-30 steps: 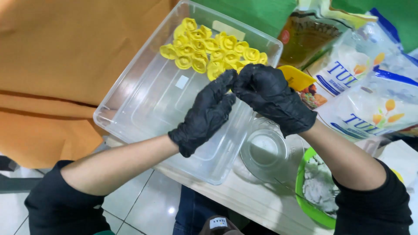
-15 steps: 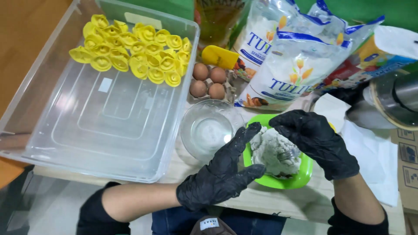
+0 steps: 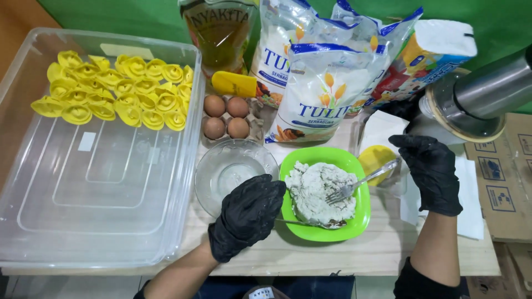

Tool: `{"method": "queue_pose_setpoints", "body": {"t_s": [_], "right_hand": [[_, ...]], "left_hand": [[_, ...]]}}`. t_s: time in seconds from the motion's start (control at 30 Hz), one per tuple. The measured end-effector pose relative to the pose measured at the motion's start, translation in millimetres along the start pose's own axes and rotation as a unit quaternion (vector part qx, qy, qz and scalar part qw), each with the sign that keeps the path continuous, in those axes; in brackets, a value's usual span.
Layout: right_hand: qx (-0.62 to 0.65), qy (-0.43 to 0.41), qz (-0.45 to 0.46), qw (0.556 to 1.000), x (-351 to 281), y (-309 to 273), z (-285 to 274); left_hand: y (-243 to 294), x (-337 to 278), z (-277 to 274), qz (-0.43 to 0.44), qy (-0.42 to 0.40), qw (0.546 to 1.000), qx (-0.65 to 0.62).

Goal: Shaping and filling small pastries with a white filling and placing them in a container.

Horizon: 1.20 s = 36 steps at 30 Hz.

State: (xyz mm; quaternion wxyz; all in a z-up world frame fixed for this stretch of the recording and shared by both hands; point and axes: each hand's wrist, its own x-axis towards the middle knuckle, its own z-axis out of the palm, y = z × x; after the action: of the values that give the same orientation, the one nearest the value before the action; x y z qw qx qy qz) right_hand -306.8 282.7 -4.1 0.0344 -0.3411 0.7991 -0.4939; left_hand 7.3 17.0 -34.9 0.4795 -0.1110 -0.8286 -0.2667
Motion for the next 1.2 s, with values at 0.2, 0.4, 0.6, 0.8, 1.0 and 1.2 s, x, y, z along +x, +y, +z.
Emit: {"method": "queue_pose_setpoints", "body": {"t_s": [0.2, 0.4, 0.6, 0.8, 1.0, 1.2], "right_hand": [[-0.165, -0.144, 0.054, 0.974, -1.0, 9.3, 3.8], [-0.295, -0.094, 0.155, 0.938, -8.9, -10.9, 7.7], [-0.272, -0.081, -0.035, 0.958, -9.9, 49.0, 12.3], [-0.369, -0.057, 0.066, 0.925, -9.4, 27.9, 36.8], [-0.434, -0.089, 0.065, 0.894, -5.1, 42.9, 43.3], [-0.434, -0.093, 0.084, 0.892, -3.7, 47.4, 47.1]], "left_hand": [[0.0, -0.1, 2.1, 0.011, -0.018, 1.000, 0.009], [-2.6, -6.1, 5.0, 0.020, -0.044, 0.998, 0.027], [-2.7, -7.1, 4.4, 0.024, -0.043, 0.998, 0.025], [-18.4, -64.0, 19.0, -0.055, -0.258, 0.963, 0.051], [-22.4, -70.1, 22.7, -0.016, -0.217, 0.973, 0.079], [-10.3, -45.2, 6.9, -0.080, -0.212, 0.974, -0.029]]}}
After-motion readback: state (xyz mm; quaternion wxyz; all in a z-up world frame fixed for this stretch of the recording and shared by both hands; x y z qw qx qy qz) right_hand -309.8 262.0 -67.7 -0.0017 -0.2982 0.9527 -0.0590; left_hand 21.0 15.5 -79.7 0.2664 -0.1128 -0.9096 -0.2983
